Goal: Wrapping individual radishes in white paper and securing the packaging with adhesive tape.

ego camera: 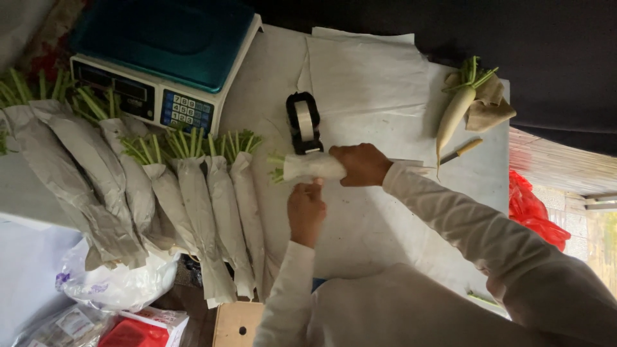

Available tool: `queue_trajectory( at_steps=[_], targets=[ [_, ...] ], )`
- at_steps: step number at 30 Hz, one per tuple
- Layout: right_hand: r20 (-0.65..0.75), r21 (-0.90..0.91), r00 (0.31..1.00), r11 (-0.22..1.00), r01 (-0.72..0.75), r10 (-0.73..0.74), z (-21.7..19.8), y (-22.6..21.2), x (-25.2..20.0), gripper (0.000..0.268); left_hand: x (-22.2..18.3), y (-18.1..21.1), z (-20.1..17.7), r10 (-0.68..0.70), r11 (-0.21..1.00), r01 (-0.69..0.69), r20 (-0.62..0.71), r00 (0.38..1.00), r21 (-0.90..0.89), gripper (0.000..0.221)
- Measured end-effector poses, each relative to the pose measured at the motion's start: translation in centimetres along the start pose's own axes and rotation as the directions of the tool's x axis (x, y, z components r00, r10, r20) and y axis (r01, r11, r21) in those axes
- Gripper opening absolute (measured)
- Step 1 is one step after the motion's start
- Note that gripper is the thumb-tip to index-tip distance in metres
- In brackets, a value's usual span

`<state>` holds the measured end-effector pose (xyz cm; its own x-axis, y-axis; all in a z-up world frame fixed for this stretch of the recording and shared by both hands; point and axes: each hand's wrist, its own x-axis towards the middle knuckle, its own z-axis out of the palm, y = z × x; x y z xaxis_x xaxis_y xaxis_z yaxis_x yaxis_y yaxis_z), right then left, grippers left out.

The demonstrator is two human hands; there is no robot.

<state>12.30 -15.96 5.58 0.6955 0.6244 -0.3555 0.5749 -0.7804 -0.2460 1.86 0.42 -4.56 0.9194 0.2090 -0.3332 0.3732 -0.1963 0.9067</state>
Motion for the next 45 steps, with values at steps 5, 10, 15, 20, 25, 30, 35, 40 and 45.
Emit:
queue_trajectory(
  at_steps=[5,10,15,20,25,30,35,40,45],
  targets=[
    [0.027,0.020,1.000,1.000,0.003,-0.004,-0.6,-0.1,-0.9,0.074,-0.7,1.7,-2.3,-0.017,1.000,0.016,0.027,0.999,0.019,0.039],
    [0.048,0.145,0.999,0.989,-0.029,0.023,-0.3,-0.4,-0.5,0.079,3.3,-0.6,-1.6,-0.104,0.987,0.094,0.069,0.992,0.129,0.034],
    [0.056,0.167,0.998,0.986,-0.012,0.003,-0.7,-0.4,-0.8,0.077,9.0,-3.3,0.0,0.293,0.954,-0.296,0.068,0.954,0.050,0.034],
    [0.152,0.171,0.988,0.985,-0.033,0.006,-1.5,-0.5,-1.6,0.078,14.2,-5.8,0.8,0.605,0.796,-0.605,0.026,0.796,-0.026,0.036],
    [0.257,0.141,0.966,0.990,0.000,-0.036,-0.2,-1.3,-3.8,0.083,13.8,-4.8,-0.8,0.787,0.616,-0.788,-0.047,0.615,0.006,0.035],
    [0.309,0.158,0.950,0.987,-0.014,-0.036,0.7,0.2,-4.6,0.082,13.1,-3.3,-1.9,0.526,0.851,-0.522,0.101,0.845,-0.067,0.040],
    [0.297,0.164,0.953,0.986,0.017,-0.065,2.2,0.5,-4.4,0.082,12.8,-0.8,-6.3,0.219,0.932,-0.105,0.308,0.926,-0.347,0.033],
    [0.309,0.119,0.948,0.992,0.047,-0.082,3.3,0.1,-3.6,0.085,9.0,4.2,-5.8,0.042,0.947,0.113,0.464,0.885,-0.301,0.054],
    [0.303,0.119,0.949,0.991,0.057,-0.091,4.7,0.3,-3.5,0.090,8.2,5.4,-3.4,0.007,0.969,0.096,0.416,0.909,-0.226,0.045]
  ],
)
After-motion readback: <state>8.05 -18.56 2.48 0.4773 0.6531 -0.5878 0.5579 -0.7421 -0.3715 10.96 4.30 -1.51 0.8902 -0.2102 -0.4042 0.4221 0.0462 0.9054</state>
